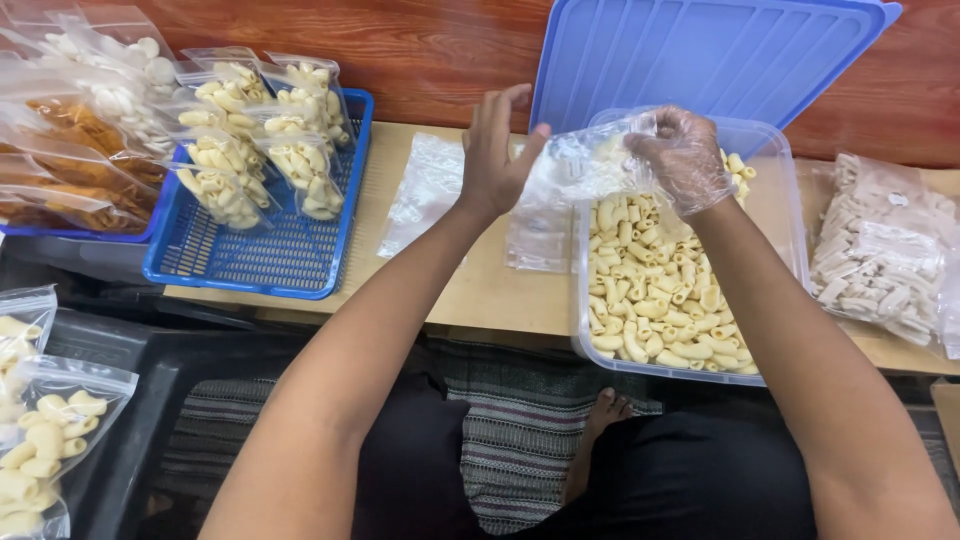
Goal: Packing dry pasta from a large container into small plastic bags manually.
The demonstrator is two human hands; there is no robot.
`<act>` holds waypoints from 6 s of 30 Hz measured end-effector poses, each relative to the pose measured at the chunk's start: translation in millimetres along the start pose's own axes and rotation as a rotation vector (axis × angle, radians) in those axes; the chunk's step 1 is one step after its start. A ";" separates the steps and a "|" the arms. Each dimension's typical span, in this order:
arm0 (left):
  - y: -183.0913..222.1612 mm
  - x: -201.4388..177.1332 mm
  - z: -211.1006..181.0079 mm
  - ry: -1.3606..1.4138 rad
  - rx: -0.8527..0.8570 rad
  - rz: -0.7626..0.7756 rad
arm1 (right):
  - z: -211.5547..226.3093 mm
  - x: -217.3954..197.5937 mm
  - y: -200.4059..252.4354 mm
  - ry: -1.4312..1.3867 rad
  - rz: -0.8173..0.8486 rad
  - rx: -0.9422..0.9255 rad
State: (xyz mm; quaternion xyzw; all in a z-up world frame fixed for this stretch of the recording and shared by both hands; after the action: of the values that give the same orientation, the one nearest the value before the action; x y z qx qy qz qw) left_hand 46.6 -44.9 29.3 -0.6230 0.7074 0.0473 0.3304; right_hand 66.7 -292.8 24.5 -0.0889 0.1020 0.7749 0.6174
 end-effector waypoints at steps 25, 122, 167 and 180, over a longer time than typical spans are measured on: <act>18.4 43.3 -63.7 -0.239 0.245 0.511 | 12.3 22.3 60.0 -0.409 0.165 0.010; 22.8 74.0 -44.7 -0.494 0.291 0.730 | -123.0 -63.3 37.4 0.864 0.308 0.153; 21.7 77.2 -46.3 -0.431 0.253 0.753 | -21.7 -0.6 78.3 0.901 0.740 0.366; 25.0 76.8 -50.6 -0.426 0.256 0.772 | -89.1 1.2 76.4 1.183 0.723 0.375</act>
State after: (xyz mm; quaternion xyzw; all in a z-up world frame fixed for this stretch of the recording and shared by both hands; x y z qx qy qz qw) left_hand 2.8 -129.0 19.5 -0.2443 0.8043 0.2060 0.5009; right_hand -7.0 -332.2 -57.9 -0.3469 0.5741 0.7223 0.1685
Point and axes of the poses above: each hand's wrist, its own y-axis away from the middle knuckle, its own x-axis out of the palm, z = x × y, the point moved 5 cm from there along -y, towards the middle knuckle, and after that the axes turned 14 degrees about z, right-handed, at the moved point
